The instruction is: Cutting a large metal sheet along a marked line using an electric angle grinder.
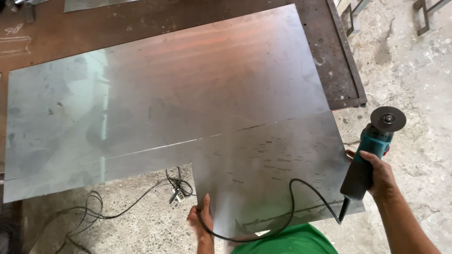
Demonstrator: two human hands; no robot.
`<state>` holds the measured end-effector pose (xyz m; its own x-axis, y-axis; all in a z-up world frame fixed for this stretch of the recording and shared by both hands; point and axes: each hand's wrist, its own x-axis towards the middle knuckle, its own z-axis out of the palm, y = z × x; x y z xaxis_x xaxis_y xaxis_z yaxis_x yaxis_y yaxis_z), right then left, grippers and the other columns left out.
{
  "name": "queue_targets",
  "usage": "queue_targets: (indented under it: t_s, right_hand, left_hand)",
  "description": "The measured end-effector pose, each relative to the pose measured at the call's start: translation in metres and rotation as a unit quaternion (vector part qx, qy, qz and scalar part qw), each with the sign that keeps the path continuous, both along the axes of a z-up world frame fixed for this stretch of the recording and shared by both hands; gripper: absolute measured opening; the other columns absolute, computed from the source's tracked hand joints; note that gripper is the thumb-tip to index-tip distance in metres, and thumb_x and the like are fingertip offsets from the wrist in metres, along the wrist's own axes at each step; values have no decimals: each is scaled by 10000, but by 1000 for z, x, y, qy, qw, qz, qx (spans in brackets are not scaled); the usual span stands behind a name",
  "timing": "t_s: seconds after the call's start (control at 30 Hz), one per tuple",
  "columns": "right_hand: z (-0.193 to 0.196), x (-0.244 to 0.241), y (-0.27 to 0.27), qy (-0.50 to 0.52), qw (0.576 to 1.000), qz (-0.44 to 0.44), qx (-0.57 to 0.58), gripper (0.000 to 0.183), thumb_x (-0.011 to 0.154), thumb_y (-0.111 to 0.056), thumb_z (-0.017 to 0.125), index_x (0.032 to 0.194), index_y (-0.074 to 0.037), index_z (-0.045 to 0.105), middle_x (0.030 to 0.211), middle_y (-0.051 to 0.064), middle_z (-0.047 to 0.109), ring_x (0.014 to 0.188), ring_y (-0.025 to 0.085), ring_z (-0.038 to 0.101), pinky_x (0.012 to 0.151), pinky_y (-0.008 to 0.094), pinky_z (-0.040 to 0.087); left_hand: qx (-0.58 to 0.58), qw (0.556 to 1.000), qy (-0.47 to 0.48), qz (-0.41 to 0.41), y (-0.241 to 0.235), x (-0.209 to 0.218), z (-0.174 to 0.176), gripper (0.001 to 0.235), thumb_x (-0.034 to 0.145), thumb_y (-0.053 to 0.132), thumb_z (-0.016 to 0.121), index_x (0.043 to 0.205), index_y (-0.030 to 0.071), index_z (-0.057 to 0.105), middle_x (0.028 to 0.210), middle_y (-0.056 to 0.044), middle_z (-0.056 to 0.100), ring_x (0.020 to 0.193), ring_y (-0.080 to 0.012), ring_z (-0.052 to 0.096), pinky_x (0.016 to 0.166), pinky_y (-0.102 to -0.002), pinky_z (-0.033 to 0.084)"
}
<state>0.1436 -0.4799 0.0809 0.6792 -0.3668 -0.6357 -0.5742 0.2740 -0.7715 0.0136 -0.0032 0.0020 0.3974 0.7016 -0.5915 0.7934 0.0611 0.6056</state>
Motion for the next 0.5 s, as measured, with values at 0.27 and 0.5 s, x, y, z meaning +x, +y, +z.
queue_targets:
  t_s: [0.27, 0.5]
  right_hand:
    - [6, 21, 8, -6, 1000, 25, -16, 515, 922, -208, 555, 1378, 22, 485, 1215, 164, 663, 1073, 254, 634, 937, 356, 474]
    - [-33, 26, -5, -35, 999, 40, -4, 516, 902, -203, 622, 1364, -8, 497, 1145, 124, 699, 916, 183, 654, 820, 281, 520]
  left_hand:
    - [77, 997, 10, -27, 2, 15, -2, 557, 821, 562, 763, 696, 31, 647, 540, -51, 607, 410, -153, 498, 366, -275, 397]
    - [76, 993, 20, -89, 13, 21, -20, 648, 827, 685, 631, 742, 44, 581, 672, -102, 681, 505, -220, 653, 456, -343, 593]
